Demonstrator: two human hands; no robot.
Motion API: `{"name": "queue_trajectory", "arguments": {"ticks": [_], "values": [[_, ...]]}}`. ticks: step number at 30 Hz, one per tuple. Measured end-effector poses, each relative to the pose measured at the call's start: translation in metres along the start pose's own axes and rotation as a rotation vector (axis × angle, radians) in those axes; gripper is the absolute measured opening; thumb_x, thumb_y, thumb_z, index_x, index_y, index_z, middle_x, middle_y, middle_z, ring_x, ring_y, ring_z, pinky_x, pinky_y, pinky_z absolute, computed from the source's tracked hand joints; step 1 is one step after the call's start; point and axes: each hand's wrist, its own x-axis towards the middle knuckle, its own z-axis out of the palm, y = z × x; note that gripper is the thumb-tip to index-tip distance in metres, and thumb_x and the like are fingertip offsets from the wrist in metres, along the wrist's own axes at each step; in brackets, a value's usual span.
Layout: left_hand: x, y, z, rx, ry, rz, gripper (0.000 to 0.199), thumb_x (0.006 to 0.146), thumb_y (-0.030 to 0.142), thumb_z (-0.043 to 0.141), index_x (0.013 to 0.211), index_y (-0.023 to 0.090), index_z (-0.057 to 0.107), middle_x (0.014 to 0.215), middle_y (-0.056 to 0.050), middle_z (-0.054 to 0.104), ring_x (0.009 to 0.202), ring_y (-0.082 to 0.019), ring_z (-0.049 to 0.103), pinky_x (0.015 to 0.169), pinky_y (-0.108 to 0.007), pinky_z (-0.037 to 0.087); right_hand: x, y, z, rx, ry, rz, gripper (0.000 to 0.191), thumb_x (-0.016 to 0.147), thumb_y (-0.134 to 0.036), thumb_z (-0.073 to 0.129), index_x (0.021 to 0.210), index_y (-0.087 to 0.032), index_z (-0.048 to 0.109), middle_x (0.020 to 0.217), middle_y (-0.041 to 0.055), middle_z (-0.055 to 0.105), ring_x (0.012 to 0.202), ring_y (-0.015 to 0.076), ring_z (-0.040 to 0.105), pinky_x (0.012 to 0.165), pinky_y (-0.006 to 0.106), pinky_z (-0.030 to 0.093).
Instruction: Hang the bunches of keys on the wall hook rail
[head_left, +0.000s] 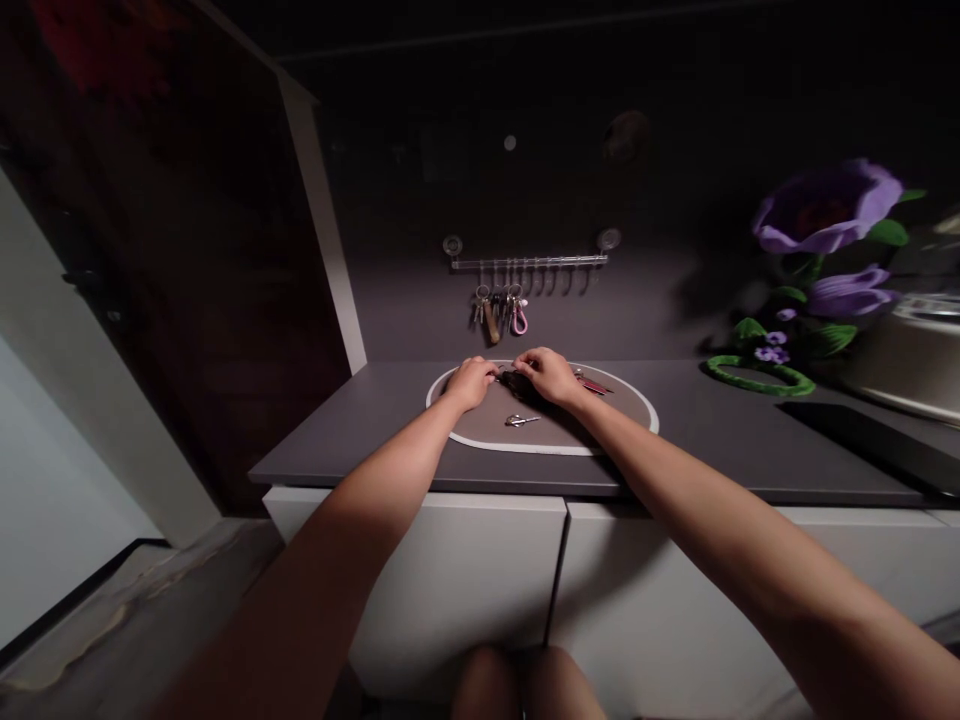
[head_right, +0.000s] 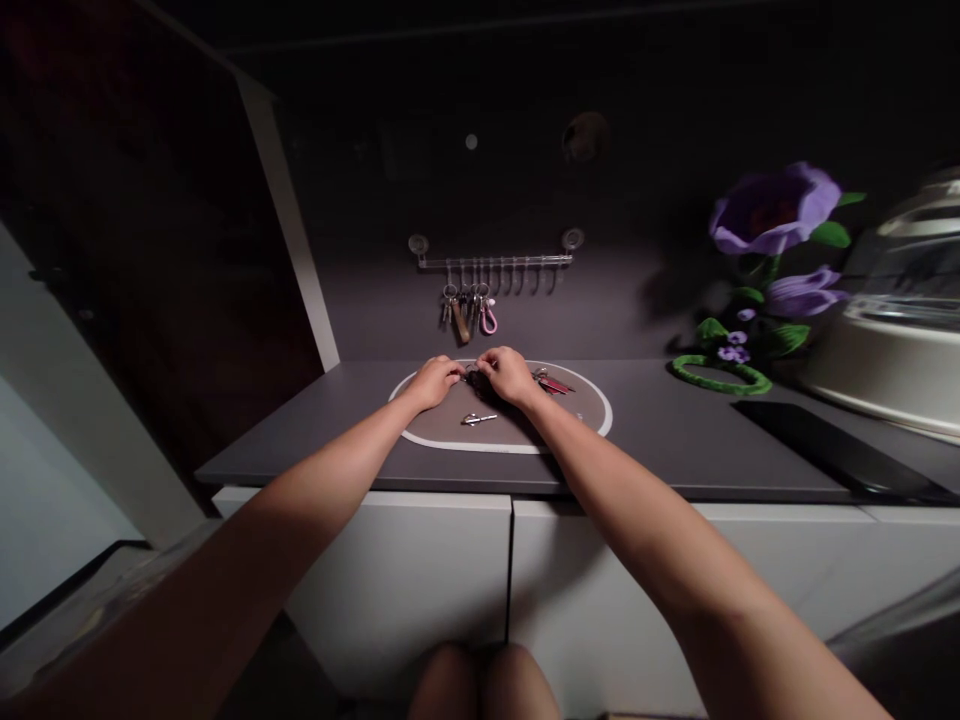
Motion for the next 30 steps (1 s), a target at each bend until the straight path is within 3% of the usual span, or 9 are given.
{"name": "queue_trajectory", "arguments": {"ticks": [8, 14, 30], "values": [[-0.002, 0.002, -0.003, 0.093, -0.056, 0.017, 0.026, 0.082, 0.018, 0.047, 0.099, 0.021, 0.066, 0.099, -0.009, 0.06, 0.099, -0.022, 0.05, 0.089, -0.031, 0.037, -0.001, 0.0, 0.002, -0.206, -0.046, -0.054, 0.024, 0.082, -0.025, 0.047, 0.083, -0.013, 0.068, 0.086, 0.0103, 0.065, 0.078, 0.0159, 0.055, 0.07, 0.023, 0.036], [-0.004, 0.005, -0.006, 0.126, -0.081, 0.01, 0.027, 0.083, 0.019, 0.045, 0.101, 0.02, 0.065, 0.1, -0.009, 0.059, 0.099, -0.023, 0.048, 0.087, -0.032, 0.037, -0.001, 0.002, 0.003, -0.201, -0.037, -0.057, 0.024, 0.082, -0.025, 0.048, 0.084, -0.012, 0.068, 0.086, 0.0108, 0.065, 0.079, 0.0162, 0.055, 0.071, 0.023, 0.036], [-0.004, -0.001, -0.01, 0.139, -0.096, -0.026, 0.012, 0.079, 0.022, 0.052, 0.082, 0.02, 0.063, 0.089, -0.006, 0.057, 0.091, -0.019, 0.049, 0.078, -0.028, 0.037, -0.003, -0.001, 0.001, -0.179, -0.058, -0.093, 0.021, 0.081, -0.025, 0.05, 0.085, -0.014, 0.068, 0.087, 0.0087, 0.065, 0.082, 0.0157, 0.054, 0.075, 0.023, 0.037]]}}
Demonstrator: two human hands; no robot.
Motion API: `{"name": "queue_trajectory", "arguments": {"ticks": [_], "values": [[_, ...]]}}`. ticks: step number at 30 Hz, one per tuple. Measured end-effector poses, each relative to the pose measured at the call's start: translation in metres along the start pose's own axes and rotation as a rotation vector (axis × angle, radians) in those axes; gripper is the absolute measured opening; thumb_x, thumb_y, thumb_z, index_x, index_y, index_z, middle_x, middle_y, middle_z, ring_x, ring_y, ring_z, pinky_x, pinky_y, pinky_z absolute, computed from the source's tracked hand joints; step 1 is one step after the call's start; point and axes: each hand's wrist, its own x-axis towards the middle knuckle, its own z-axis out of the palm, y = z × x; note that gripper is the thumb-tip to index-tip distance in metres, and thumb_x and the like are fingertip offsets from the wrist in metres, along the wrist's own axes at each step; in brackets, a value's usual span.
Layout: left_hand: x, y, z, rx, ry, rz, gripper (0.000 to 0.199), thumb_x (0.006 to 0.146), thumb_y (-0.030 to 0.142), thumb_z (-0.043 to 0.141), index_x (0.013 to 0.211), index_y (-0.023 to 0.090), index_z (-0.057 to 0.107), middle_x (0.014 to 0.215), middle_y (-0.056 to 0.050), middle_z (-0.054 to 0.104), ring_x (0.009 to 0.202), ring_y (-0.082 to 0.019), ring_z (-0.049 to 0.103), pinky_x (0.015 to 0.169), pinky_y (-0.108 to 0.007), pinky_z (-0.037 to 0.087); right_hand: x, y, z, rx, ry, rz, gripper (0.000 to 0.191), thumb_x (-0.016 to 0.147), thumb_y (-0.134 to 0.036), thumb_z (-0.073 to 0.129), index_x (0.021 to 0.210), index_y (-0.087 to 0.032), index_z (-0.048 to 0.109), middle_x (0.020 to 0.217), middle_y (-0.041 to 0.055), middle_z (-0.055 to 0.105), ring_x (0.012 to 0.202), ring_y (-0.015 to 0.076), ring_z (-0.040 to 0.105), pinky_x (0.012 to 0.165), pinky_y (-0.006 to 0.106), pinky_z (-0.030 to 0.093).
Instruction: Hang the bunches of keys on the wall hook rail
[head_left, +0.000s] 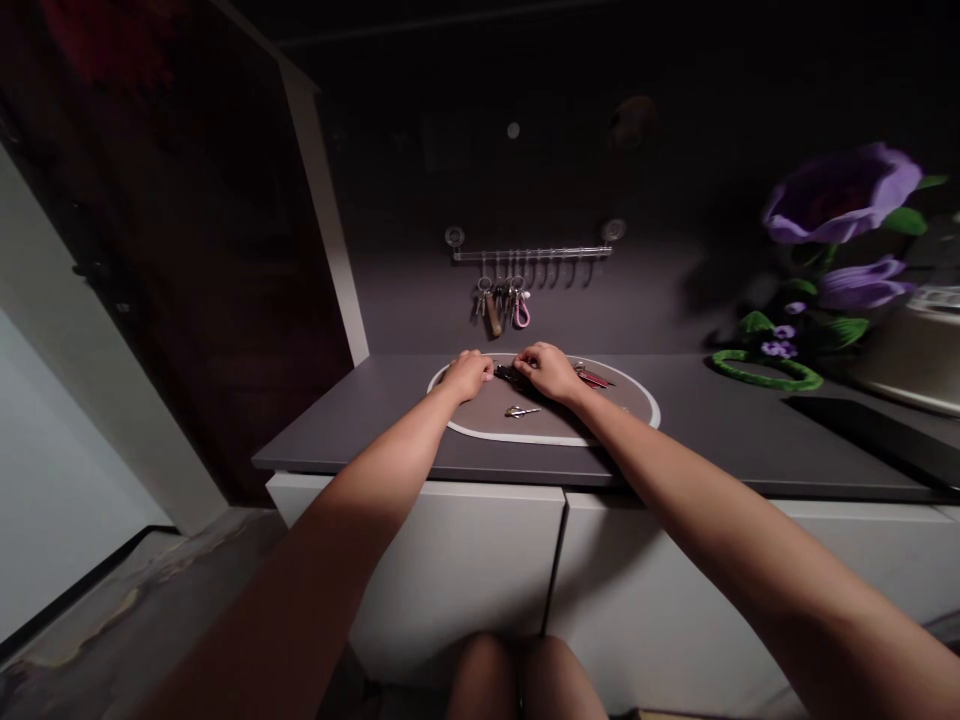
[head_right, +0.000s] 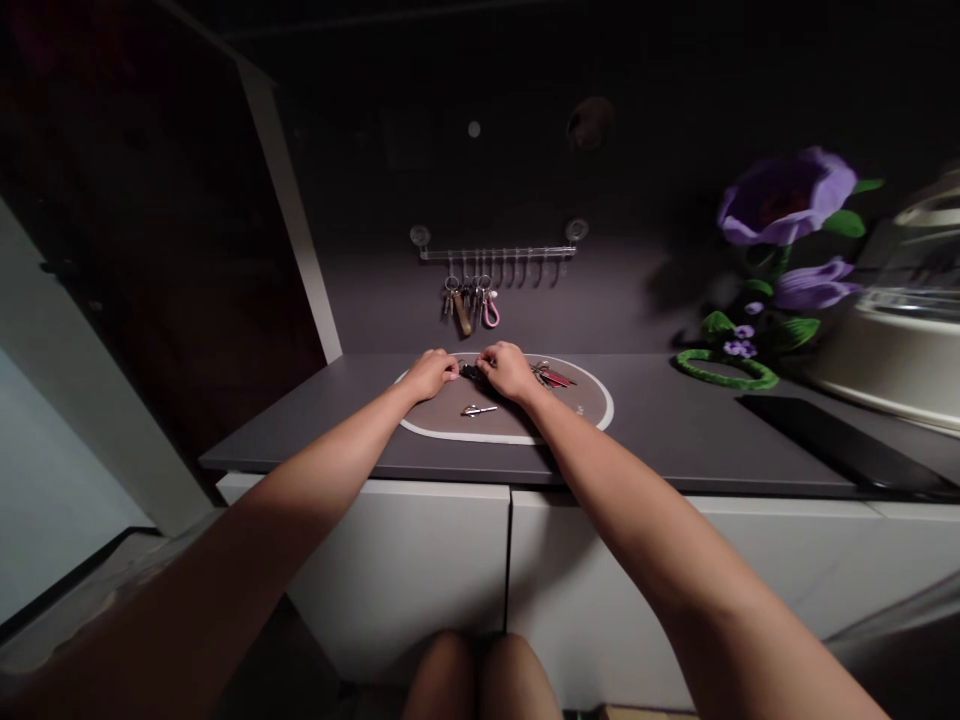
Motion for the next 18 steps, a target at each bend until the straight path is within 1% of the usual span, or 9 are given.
{"name": "queue_trajectory", "arguments": {"ticks": [5, 11, 18], "values": [[-0.0023, -0.0024, -0.0024, -0.017, -0.005, -0.013, 0.01, 0.078, 0.023, 0.054, 0.08, 0.02, 0.063, 0.088, -0.005, 0.056, 0.091, -0.019, 0.049, 0.079, -0.028, 0.037, -0.0005, -0.0012, 0.0002, -0.006, 0.009, -0.032, 0.021, 0.081, -0.025, 0.051, 0.085, -0.014, 0.068, 0.086, 0.0085, 0.065, 0.082, 0.0159, 0.054, 0.077, 0.024, 0.036], [-0.0051, -0.0046, -0.0034, -0.031, -0.005, 0.016, 0.011, 0.078, 0.023, 0.053, 0.079, 0.02, 0.063, 0.087, -0.004, 0.056, 0.09, -0.018, 0.049, 0.08, -0.028, 0.038, -0.0035, -0.0057, -0.004, 0.009, 0.015, -0.029, 0.019, 0.08, -0.024, 0.052, 0.084, -0.014, 0.068, 0.086, 0.0088, 0.064, 0.082, 0.016, 0.054, 0.077, 0.025, 0.037], [-0.0092, -0.0063, -0.0043, -0.112, 0.03, 0.062, 0.01, 0.076, 0.021, 0.055, 0.073, 0.019, 0.064, 0.081, -0.004, 0.056, 0.086, -0.018, 0.049, 0.081, -0.029, 0.038, -0.0025, 0.002, 0.0, 0.037, 0.018, -0.059, 0.018, 0.079, -0.024, 0.053, 0.082, -0.015, 0.068, 0.084, 0.0074, 0.063, 0.08, 0.0155, 0.053, 0.077, 0.025, 0.037]]}}
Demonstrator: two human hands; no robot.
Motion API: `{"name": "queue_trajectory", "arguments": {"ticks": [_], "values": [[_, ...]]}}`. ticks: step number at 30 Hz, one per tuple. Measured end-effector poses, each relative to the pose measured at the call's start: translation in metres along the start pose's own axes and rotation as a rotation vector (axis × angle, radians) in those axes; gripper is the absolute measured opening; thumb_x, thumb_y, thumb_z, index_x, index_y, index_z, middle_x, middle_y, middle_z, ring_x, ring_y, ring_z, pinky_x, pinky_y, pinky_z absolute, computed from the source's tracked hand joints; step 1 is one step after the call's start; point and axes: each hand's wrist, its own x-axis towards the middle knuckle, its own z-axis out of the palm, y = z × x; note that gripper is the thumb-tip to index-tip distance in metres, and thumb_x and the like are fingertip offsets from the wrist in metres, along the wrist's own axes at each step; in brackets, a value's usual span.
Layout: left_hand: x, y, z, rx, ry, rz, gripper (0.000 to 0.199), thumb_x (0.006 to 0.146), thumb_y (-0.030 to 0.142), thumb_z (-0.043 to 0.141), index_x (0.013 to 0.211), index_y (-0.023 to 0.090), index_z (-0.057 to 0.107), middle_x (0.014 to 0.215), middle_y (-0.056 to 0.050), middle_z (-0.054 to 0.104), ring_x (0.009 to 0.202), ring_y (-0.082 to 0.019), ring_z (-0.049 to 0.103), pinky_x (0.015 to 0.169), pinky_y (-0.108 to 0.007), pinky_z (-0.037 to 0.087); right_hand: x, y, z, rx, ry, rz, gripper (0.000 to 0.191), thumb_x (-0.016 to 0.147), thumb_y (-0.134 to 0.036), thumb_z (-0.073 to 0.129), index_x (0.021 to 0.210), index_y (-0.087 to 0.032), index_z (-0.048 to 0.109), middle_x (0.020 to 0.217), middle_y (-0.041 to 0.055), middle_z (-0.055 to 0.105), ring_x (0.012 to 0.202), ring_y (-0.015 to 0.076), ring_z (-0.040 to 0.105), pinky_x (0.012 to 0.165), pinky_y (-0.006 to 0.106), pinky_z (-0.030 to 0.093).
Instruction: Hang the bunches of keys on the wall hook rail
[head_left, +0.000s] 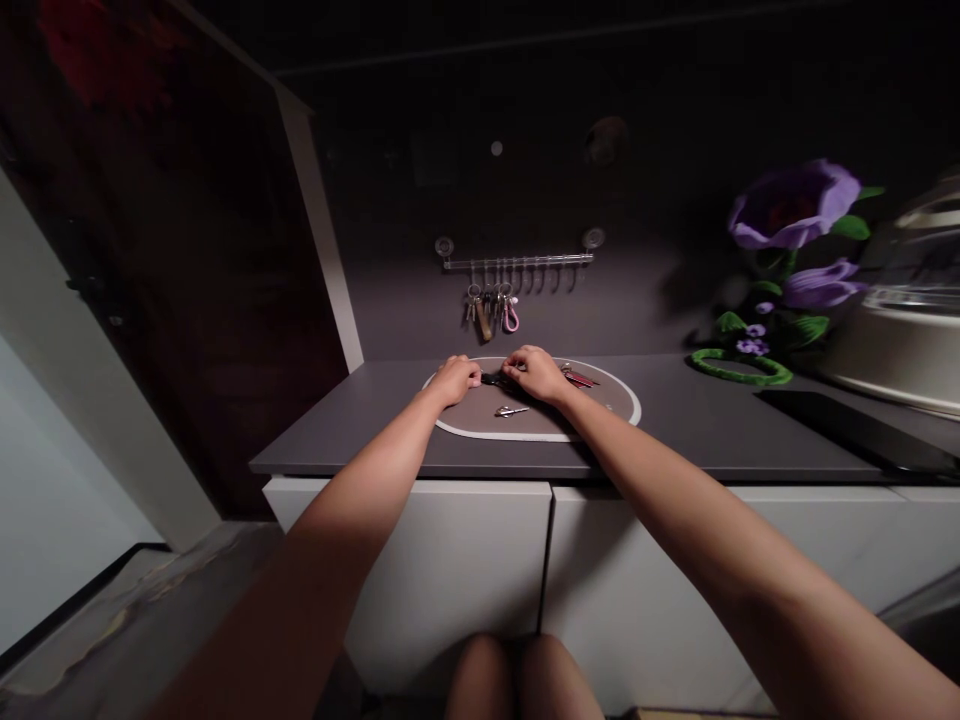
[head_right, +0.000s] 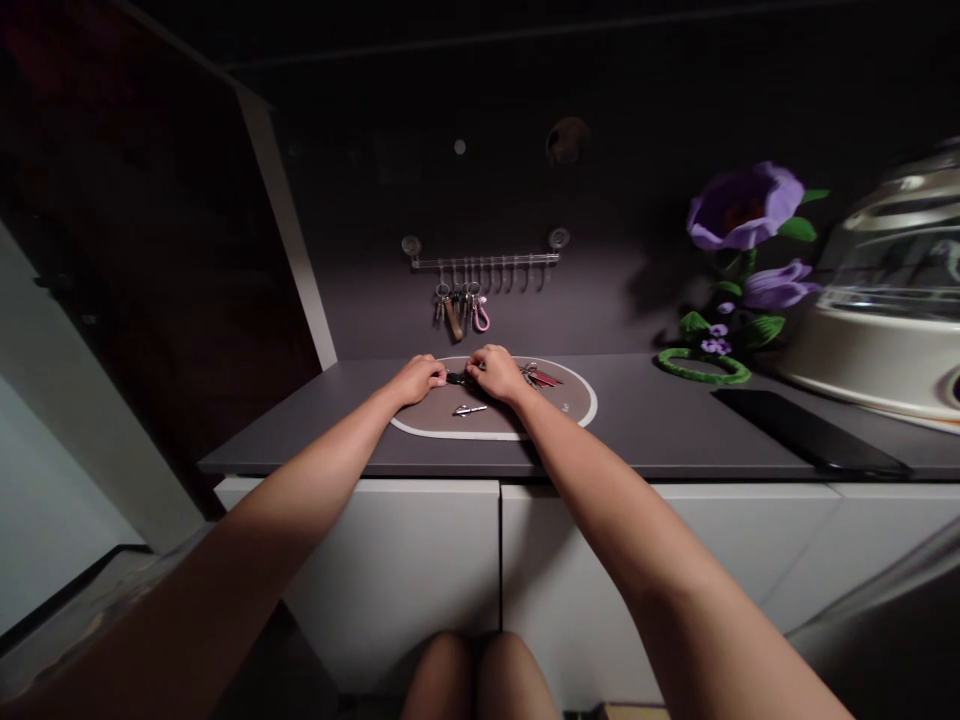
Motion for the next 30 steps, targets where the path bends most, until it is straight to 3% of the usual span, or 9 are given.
{"name": "queue_trajectory", "arguments": {"ticks": [7, 15, 30], "values": [[0.001, 0.001, -0.003, -0.044, -0.017, 0.063, 0.011, 0.074, 0.022, 0.056, 0.074, 0.018, 0.066, 0.081, -0.004, 0.058, 0.085, -0.016, 0.05, 0.081, -0.027, 0.037, -0.002, -0.003, -0.004, 0.072, -0.016, -0.006, 0.016, 0.076, -0.023, 0.055, 0.08, -0.015, 0.068, 0.085, 0.0063, 0.064, 0.08, 0.0143, 0.054, 0.077, 0.024, 0.037], [0.001, 0.007, -0.01, -0.2, 0.002, 0.046, 0.013, 0.073, 0.022, 0.055, 0.072, 0.014, 0.065, 0.077, -0.004, 0.06, 0.078, -0.015, 0.051, 0.077, -0.028, 0.038, -0.006, -0.003, -0.007, 0.152, -0.043, -0.057, 0.014, 0.075, -0.023, 0.057, 0.077, -0.015, 0.068, 0.082, 0.0045, 0.065, 0.079, 0.0129, 0.055, 0.078, 0.023, 0.037], [0.001, 0.017, -0.011, -1.022, 0.067, -0.221, 0.022, 0.071, 0.032, 0.063, 0.069, 0.012, 0.055, 0.052, 0.005, 0.046, 0.048, -0.005, 0.038, 0.051, -0.02, 0.03, -0.011, -0.013, -0.007, 0.345, -0.014, 0.1, 0.018, 0.072, -0.026, 0.059, 0.086, -0.016, 0.065, 0.088, 0.0036, 0.064, 0.074, 0.0112, 0.055, 0.072, 0.024, 0.042]]}}
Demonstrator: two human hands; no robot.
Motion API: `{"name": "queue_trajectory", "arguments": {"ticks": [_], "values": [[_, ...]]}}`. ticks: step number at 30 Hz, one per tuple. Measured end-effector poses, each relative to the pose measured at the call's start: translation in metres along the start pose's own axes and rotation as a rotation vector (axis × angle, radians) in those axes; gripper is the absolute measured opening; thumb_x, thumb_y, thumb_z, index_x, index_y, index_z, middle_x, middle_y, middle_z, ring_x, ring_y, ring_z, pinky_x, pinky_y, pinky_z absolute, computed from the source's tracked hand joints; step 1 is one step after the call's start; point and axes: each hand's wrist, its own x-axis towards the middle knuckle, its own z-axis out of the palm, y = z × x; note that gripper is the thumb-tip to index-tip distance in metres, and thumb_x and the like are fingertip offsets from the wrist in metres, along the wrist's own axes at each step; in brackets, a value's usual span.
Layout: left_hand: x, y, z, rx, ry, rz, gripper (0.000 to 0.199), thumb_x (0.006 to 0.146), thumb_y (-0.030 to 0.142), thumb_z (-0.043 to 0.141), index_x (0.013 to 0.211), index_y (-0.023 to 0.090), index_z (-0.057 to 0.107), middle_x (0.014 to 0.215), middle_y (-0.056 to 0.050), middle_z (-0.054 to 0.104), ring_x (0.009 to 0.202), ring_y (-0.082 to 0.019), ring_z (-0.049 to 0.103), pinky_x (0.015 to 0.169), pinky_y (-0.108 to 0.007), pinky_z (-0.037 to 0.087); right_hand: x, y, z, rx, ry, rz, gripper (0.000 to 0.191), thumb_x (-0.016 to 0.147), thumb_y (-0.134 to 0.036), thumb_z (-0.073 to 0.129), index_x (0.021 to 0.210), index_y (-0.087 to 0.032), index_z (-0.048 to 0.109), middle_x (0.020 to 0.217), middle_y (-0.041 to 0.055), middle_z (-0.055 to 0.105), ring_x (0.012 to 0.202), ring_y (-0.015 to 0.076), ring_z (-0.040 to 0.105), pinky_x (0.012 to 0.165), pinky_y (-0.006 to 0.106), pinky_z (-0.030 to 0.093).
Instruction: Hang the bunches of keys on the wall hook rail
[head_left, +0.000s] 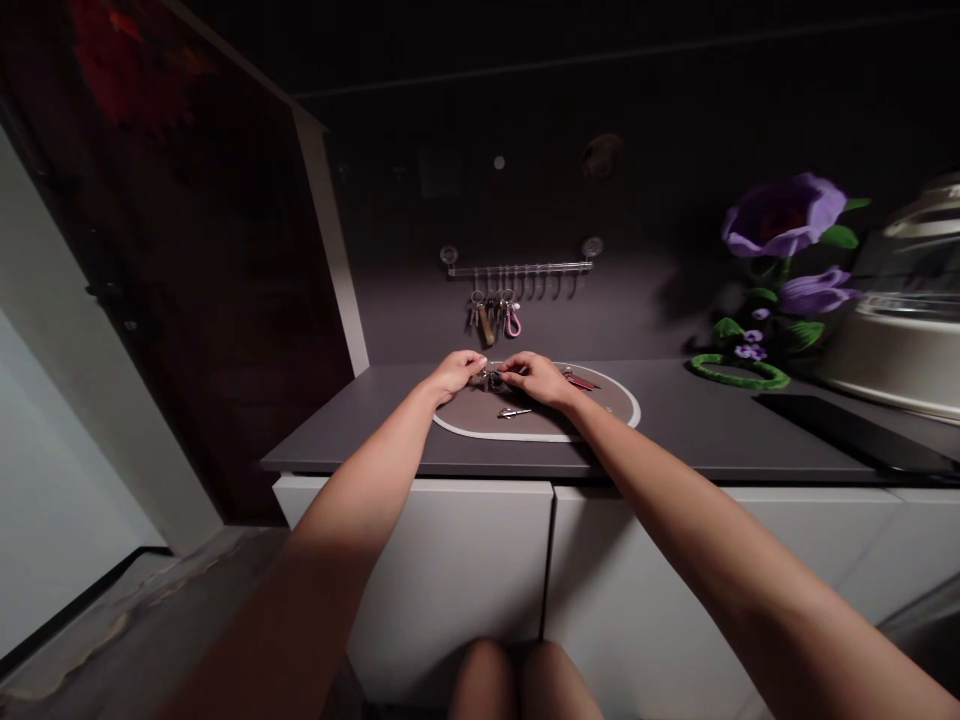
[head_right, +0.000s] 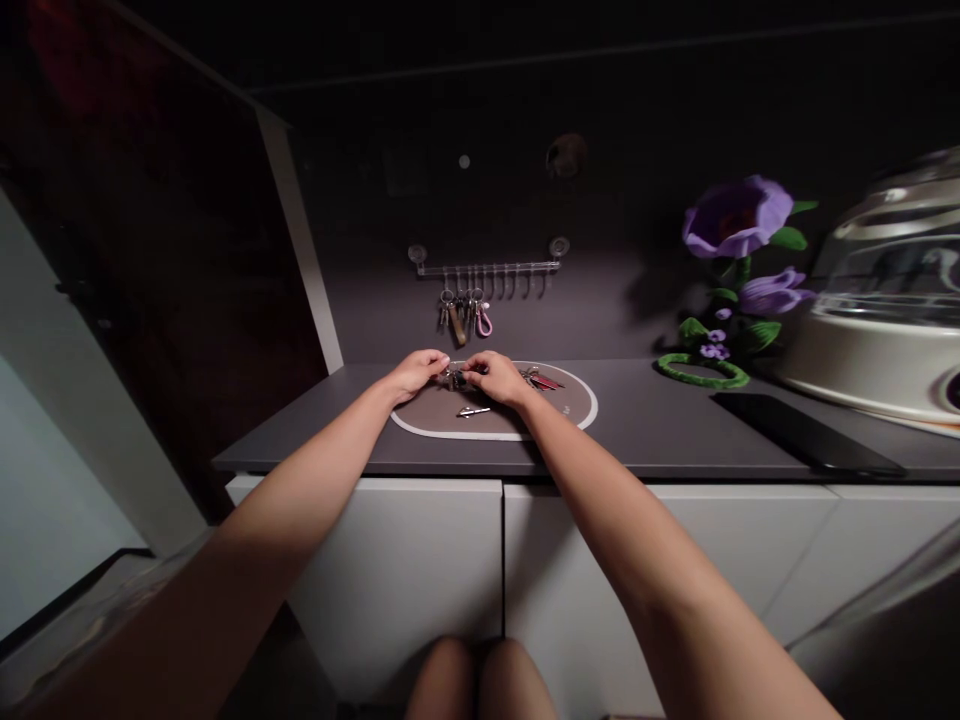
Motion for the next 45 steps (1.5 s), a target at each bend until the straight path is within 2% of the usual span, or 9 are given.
{"name": "queue_trajectory", "arguments": {"ticks": [4, 9, 19, 28, 37, 45], "values": [[-0.001, 0.007, 0.003, -0.178, -0.012, -0.041, 0.02, 0.073, 0.027, 0.062, 0.066, 0.011, 0.053, 0.055, 0.004, 0.048, 0.048, -0.004, 0.04, 0.051, -0.019, 0.032, 0.001, -0.002, 0.001, 0.16, -0.02, 0.041, 0.025, 0.072, -0.031, 0.059, 0.089, -0.014, 0.062, 0.082, 0.0022, 0.063, 0.067, 0.0096, 0.053, 0.068, 0.023, 0.042], [-0.001, 0.011, 0.004, -0.334, 0.007, -0.062, 0.021, 0.075, 0.027, 0.062, 0.067, 0.012, 0.051, 0.062, 0.002, 0.051, 0.057, -0.005, 0.048, 0.06, -0.021, 0.04, 0.003, -0.006, 0.001, 0.357, -0.025, 0.027, 0.028, 0.071, -0.034, 0.059, 0.089, -0.012, 0.06, 0.079, 0.0027, 0.062, 0.067, 0.0094, 0.052, 0.069, 0.023, 0.043], [-0.003, 0.016, 0.008, -0.547, -0.019, -0.074, 0.014, 0.078, 0.02, 0.058, 0.069, 0.011, 0.053, 0.063, 0.001, 0.052, 0.059, -0.006, 0.051, 0.065, -0.022, 0.043, 0.008, -0.006, 0.003, 0.462, 0.013, -0.021, 0.032, 0.068, -0.041, 0.062, 0.083, -0.013, 0.06, 0.081, 0.0036, 0.062, 0.073, 0.0112, 0.054, 0.077, 0.027, 0.043], [-0.003, 0.015, 0.013, -0.49, -0.045, -0.035, 0.015, 0.077, 0.024, 0.061, 0.074, 0.01, 0.056, 0.071, -0.003, 0.059, 0.068, -0.008, 0.054, 0.073, -0.025, 0.044, 0.01, -0.006, 0.003, 0.47, 0.045, -0.056, 0.035, 0.065, -0.046, 0.062, 0.077, -0.014, 0.056, 0.075, 0.001, 0.059, 0.069, 0.0104, 0.051, 0.073, 0.026, 0.042], [-0.005, 0.016, 0.014, -0.572, -0.072, -0.059, 0.014, 0.072, 0.02, 0.066, 0.073, 0.009, 0.057, 0.067, -0.001, 0.06, 0.065, -0.006, 0.054, 0.066, -0.021, 0.043, 0.012, -0.003, 0.004, 0.587, 0.074, 0.004, 0.033, 0.059, -0.043, 0.069, 0.072, -0.014, 0.059, 0.071, 0.0003, 0.059, 0.067, 0.0104, 0.051, 0.071, 0.027, 0.041], [-0.005, 0.015, 0.014, -0.52, -0.087, -0.038, 0.021, 0.067, 0.025, 0.07, 0.072, 0.01, 0.056, 0.067, 0.0, 0.058, 0.064, -0.007, 0.053, 0.063, -0.021, 0.039, 0.014, 0.001, 0.003, 0.674, 0.08, 0.037, 0.032, 0.056, -0.041, 0.071, 0.069, -0.015, 0.059, 0.068, -0.0011, 0.058, 0.064, 0.0096, 0.05, 0.068, 0.026, 0.041]]}}
